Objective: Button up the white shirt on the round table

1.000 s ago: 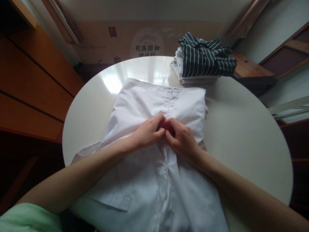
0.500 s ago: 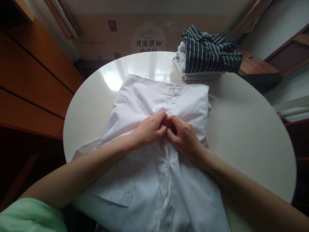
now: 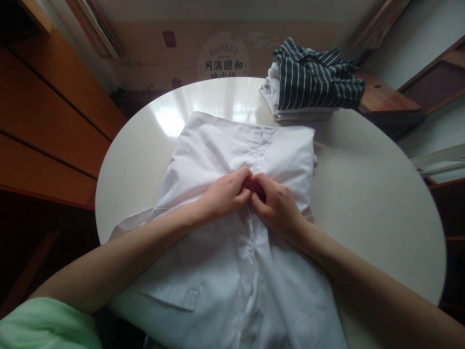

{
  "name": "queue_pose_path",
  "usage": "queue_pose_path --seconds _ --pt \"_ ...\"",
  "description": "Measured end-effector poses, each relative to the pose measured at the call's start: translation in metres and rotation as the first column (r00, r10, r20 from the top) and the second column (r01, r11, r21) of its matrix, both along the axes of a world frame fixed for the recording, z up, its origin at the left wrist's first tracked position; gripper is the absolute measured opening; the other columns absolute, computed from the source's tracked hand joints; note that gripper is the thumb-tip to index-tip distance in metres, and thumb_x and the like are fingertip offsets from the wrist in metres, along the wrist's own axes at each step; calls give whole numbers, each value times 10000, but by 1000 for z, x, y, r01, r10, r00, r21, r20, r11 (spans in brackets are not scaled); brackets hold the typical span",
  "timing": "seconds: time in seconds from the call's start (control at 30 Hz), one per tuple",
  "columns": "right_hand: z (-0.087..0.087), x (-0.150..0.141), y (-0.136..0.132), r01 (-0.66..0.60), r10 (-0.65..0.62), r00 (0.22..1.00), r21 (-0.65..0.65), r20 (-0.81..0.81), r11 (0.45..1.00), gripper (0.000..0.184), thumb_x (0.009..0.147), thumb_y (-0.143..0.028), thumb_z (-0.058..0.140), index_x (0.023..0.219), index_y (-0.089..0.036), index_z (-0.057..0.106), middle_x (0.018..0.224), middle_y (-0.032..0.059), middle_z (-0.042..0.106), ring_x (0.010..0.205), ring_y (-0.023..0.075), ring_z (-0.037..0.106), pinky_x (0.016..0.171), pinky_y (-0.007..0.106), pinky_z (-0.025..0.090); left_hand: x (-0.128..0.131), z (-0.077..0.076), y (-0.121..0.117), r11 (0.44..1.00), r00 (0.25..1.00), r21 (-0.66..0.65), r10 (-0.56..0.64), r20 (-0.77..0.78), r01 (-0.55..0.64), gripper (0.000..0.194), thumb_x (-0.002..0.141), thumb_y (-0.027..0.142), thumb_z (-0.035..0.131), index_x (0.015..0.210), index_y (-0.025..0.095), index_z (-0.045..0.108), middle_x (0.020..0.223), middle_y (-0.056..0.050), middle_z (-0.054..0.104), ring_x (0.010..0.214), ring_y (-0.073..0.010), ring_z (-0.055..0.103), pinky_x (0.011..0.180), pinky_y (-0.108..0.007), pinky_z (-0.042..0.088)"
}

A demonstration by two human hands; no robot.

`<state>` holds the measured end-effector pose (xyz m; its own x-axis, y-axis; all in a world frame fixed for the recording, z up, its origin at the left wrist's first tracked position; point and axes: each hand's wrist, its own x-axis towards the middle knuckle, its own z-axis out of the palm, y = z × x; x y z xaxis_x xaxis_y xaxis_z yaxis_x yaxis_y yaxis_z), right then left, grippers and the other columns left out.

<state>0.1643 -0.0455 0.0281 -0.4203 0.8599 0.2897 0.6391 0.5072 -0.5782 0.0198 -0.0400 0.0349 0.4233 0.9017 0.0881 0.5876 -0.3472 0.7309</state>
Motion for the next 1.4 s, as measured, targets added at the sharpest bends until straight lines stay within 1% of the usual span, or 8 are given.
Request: queue_pose_path --seconds 0.4,0.57,0.73,0.93,1.4 --pt "0 0 0 -2 2 1000 -15 11 1000 83 730 -142 440 791 -175 485 679 12 545 585 129 485 566 245 354 0 0 0 1000 1000 5 2 -20 -2 71 729 139 412 738 190 363 659 27 446 605 -113 434 561 -233 341" --pt "-1 0 0 -2 2 1000 -3 10 1000 62 729 -141 443 769 -177 474 663 6 533 566 121 470 548 239 340 0 -1 0 1000 1000 22 -9 -5 9 68 730 139 410 740 187 363 657 30 437 600 -108 427 557 -230 339" --pt "-1 0 1 -1 1 1000 6 5 1000 58 723 -142 448 765 -176 471 652 3 524 559 120 464 543 238 335 0 -2 0 1000 1000 19 -1 -28 2 72 730 133 410 744 186 364 657 33 442 602 -106 431 558 -225 345" --pt "0 0 0 -8 8 1000 -5 1 1000 51 730 -146 439 760 -176 467 650 2 518 557 117 461 541 236 340 0 -3 0 999 1000 53 1 -27 0 79 729 136 405 733 189 346 654 34 433 593 -103 426 554 -225 341" --pt "0 0 0 -4 4 1000 14 -3 1000 48 719 -140 441 743 -180 453 627 -4 504 536 112 447 526 232 330 0 -3 -1 997 999 75 -8 -43 11 68 738 135 398 738 186 353 675 24 456 611 -110 448 565 -232 354"
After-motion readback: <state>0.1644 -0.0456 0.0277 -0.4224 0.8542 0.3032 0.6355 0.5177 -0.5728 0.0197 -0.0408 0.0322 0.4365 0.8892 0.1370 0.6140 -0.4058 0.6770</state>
